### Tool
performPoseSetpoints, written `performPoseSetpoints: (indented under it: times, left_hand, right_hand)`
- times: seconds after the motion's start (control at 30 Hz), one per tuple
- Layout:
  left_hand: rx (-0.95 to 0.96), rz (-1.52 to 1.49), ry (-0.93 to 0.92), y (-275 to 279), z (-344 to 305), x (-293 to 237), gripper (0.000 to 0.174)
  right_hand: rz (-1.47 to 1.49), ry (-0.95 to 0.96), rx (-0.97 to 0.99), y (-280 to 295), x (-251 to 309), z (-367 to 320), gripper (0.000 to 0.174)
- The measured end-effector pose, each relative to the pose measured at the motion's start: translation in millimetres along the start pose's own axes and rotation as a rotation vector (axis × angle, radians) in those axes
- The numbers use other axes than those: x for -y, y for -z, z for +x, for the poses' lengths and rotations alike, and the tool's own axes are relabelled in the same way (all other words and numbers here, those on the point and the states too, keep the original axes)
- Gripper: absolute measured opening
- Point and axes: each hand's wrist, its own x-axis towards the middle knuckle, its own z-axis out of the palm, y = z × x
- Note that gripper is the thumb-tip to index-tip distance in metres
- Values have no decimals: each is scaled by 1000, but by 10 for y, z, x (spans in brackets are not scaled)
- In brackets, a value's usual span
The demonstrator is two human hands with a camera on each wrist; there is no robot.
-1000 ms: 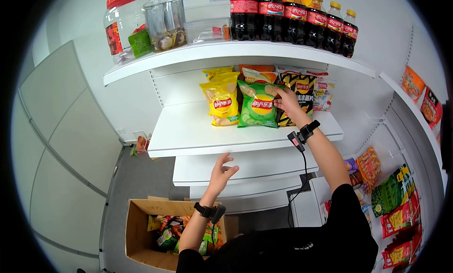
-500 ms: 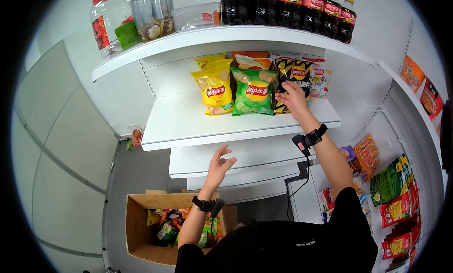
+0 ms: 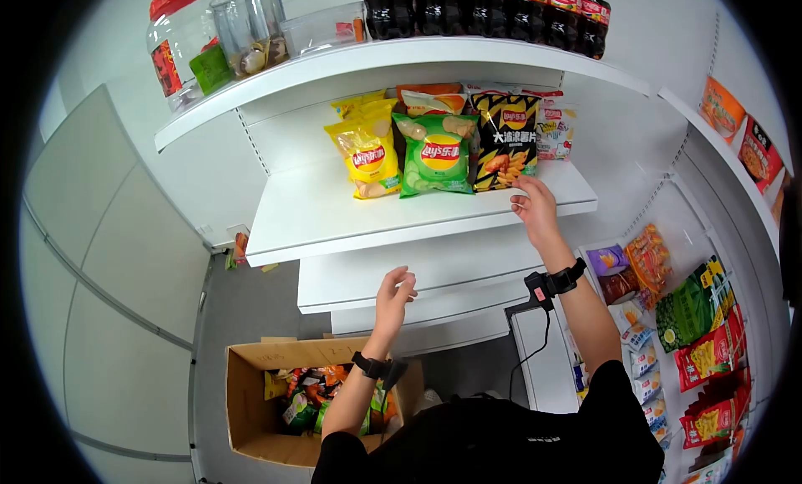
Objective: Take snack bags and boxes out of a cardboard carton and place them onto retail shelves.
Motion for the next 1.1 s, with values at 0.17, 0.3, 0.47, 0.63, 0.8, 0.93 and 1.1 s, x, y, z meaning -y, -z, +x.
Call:
performPoseSetpoints:
  times: [0.17,0.3,0.47,0.63,0.8,0.93,1.1]
  left_hand:
    - [-72,3,1,-143,-290,-65,40]
    - [-156,-7,0,-253,-582,-120,41]
    - [-205,-18,35,-497,-1048,-40,40]
    - [-226,-15,43,-743,-1604,51,37]
    - [-327,-64,85,-801,-2133,130,38]
    - [-427,-49,146,-641,-2512,337,39]
    - [-569,-73,273,-326,-2983,740,41]
  right_hand:
    - [60,-32,34,292,-95,-176,25]
    - [133,-107,60,499,-185,-368,25]
    - [213,-225,56,861,-330,-748,24]
    - [267,-362,26,1261,-489,-1128,24]
    - [332,-475,31,1535,-750,-1421,23]
    - [339,-542,31,1615,-879,-1574,21]
    - [366,-607,16,1702,-954,-1698,19]
